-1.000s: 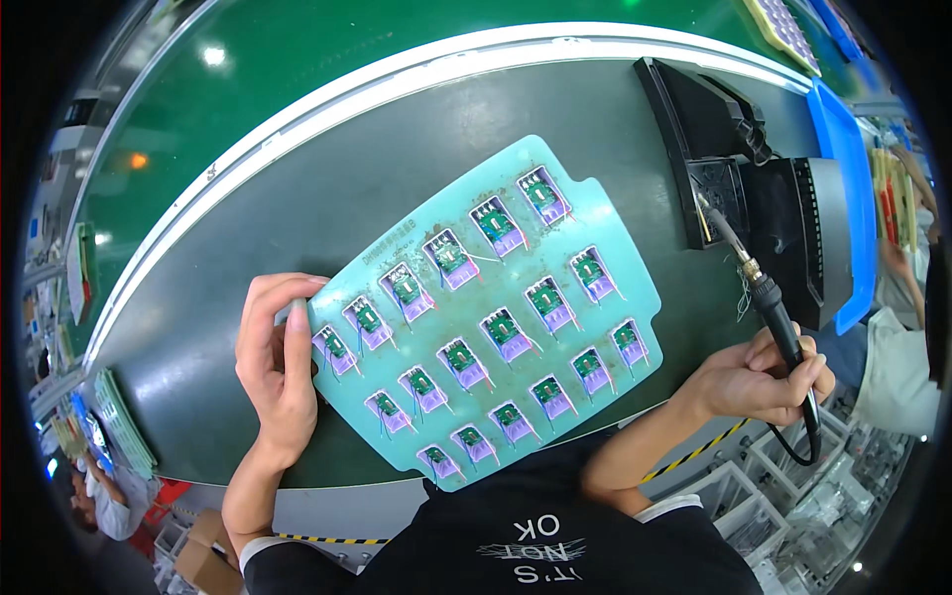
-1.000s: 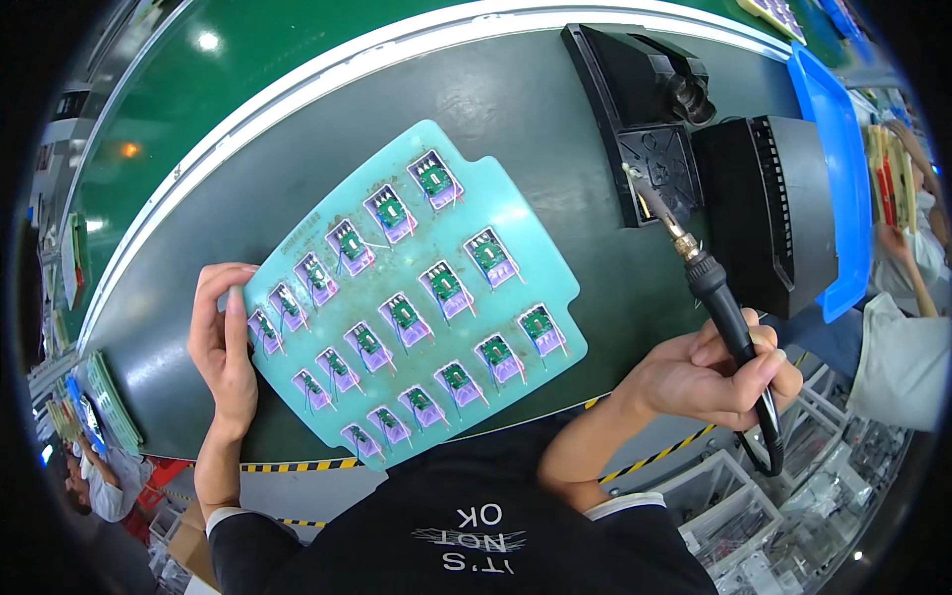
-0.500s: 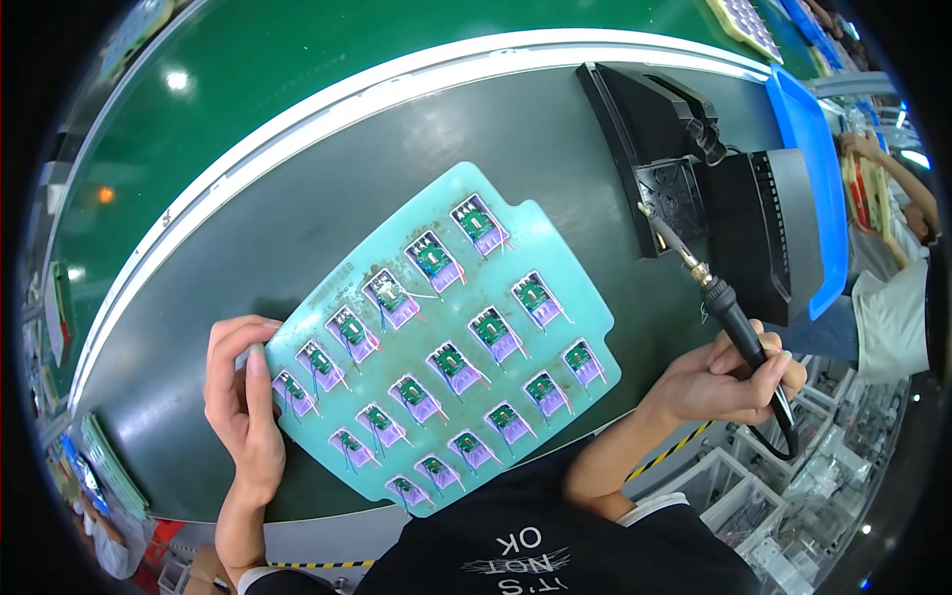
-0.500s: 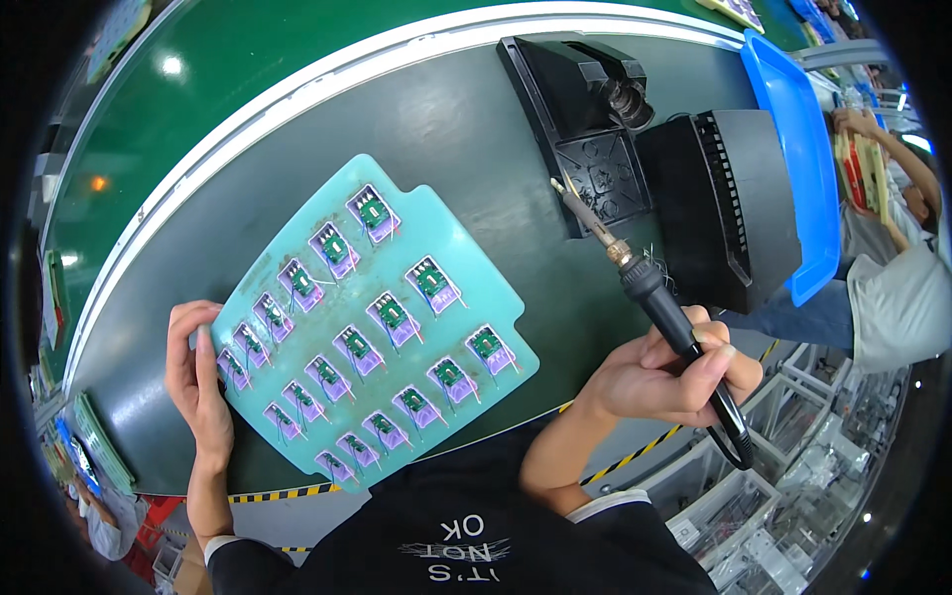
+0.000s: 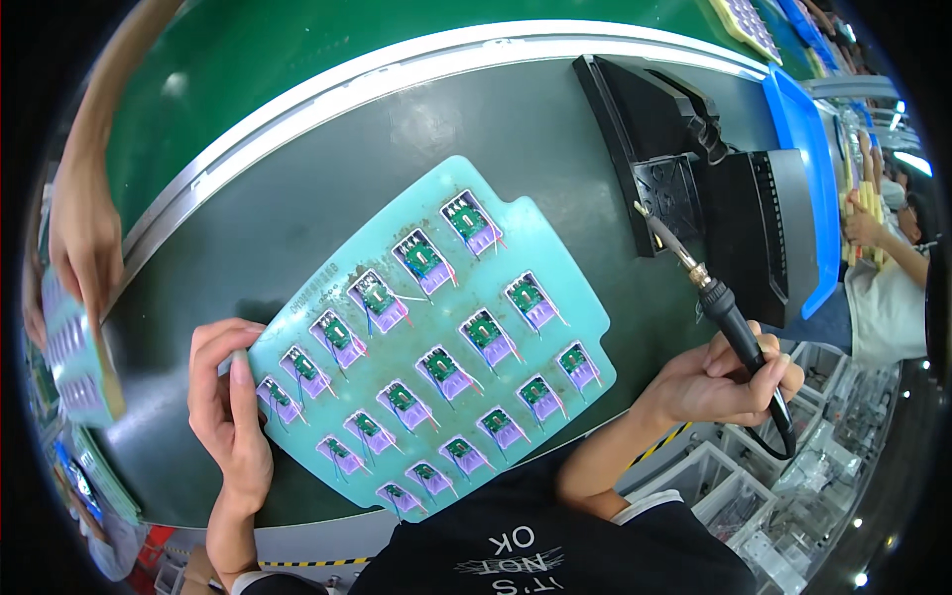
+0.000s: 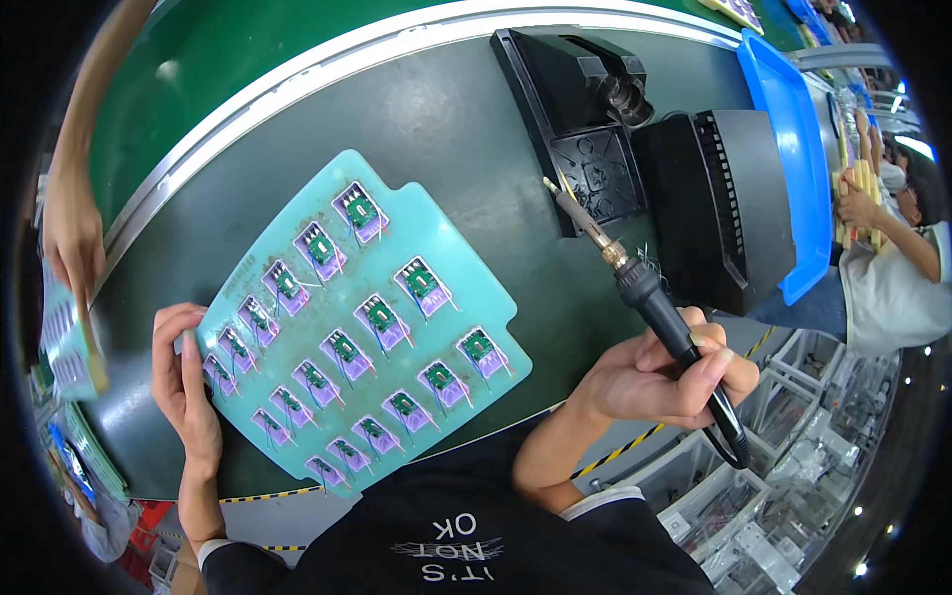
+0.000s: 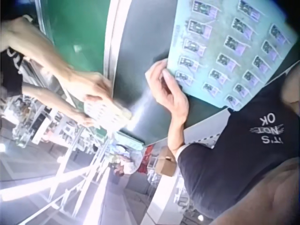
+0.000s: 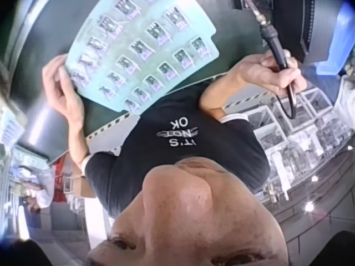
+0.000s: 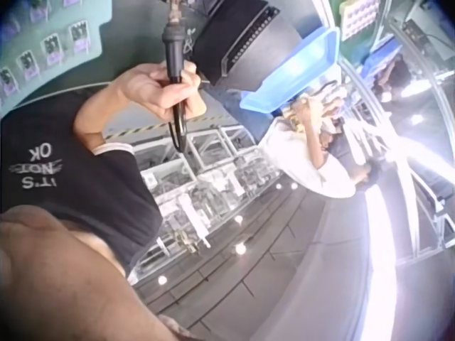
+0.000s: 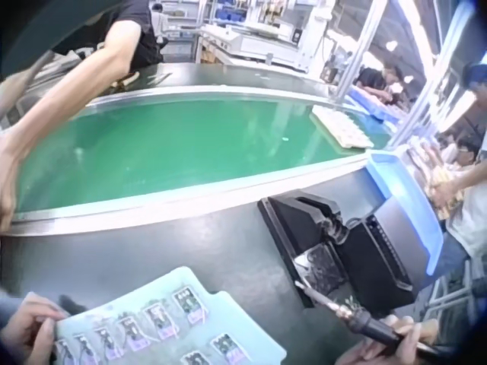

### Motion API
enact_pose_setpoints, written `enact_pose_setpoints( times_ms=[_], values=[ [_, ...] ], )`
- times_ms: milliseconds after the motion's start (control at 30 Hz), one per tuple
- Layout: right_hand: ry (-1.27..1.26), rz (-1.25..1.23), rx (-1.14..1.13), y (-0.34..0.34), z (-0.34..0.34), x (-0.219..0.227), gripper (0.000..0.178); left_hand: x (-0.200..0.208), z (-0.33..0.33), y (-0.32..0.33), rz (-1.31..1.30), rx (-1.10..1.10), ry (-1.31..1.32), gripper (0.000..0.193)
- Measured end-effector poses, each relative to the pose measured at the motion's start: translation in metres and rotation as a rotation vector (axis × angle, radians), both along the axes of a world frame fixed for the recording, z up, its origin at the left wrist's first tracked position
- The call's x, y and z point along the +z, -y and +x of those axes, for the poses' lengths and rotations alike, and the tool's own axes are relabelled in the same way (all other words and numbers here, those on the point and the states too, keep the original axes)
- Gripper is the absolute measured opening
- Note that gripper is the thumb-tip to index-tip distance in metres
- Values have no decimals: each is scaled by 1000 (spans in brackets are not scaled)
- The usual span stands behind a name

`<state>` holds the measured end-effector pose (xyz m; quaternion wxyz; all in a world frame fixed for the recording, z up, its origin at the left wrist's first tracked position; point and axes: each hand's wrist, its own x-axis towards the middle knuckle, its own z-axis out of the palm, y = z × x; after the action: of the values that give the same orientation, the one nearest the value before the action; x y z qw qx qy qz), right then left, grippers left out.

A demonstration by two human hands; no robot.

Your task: Soldering electronic components onto small circuit boards held in a tray.

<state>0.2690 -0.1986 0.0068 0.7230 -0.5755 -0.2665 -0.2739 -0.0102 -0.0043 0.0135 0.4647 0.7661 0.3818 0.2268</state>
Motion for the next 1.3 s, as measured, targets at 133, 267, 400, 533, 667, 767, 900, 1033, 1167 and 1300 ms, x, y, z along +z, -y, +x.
enact_pose_setpoints(
  times_ms=[133,267,400,533,667,767,900,1033,1167,1300],
  values=[
    [7,-15,6,3,0,0,21,-2,-1,0,87,-43,-3,19],
    [3,-9,4,-2,-3,1,21,0,-3,-2,123,-59,-4,19],
    [4,-14,6,1,-3,1,21,2,2,3,17,6,11,15],
    [9,-3,5,-2,-5,1,20,-5,0,2,78,-36,13,18],
    [-8,-4,15,-7,-9,4,20,1,-2,0,82,-20,16,18],
    [24,2,30,-7,-6,5,21,-3,1,1,57,-11,34,17],
    [153,51,227,-9,-9,17,21,-5,3,1,63,-20,67,17],
    [204,-81,389,-23,-16,29,16,0,3,2,-2,10,33,17],
    [191,-318,462,-33,-24,37,25,-1,1,-1,55,-7,42,17],
    [149,-400,510,-39,-26,34,31,1,3,-2,21,-23,16,18]
  ],
)
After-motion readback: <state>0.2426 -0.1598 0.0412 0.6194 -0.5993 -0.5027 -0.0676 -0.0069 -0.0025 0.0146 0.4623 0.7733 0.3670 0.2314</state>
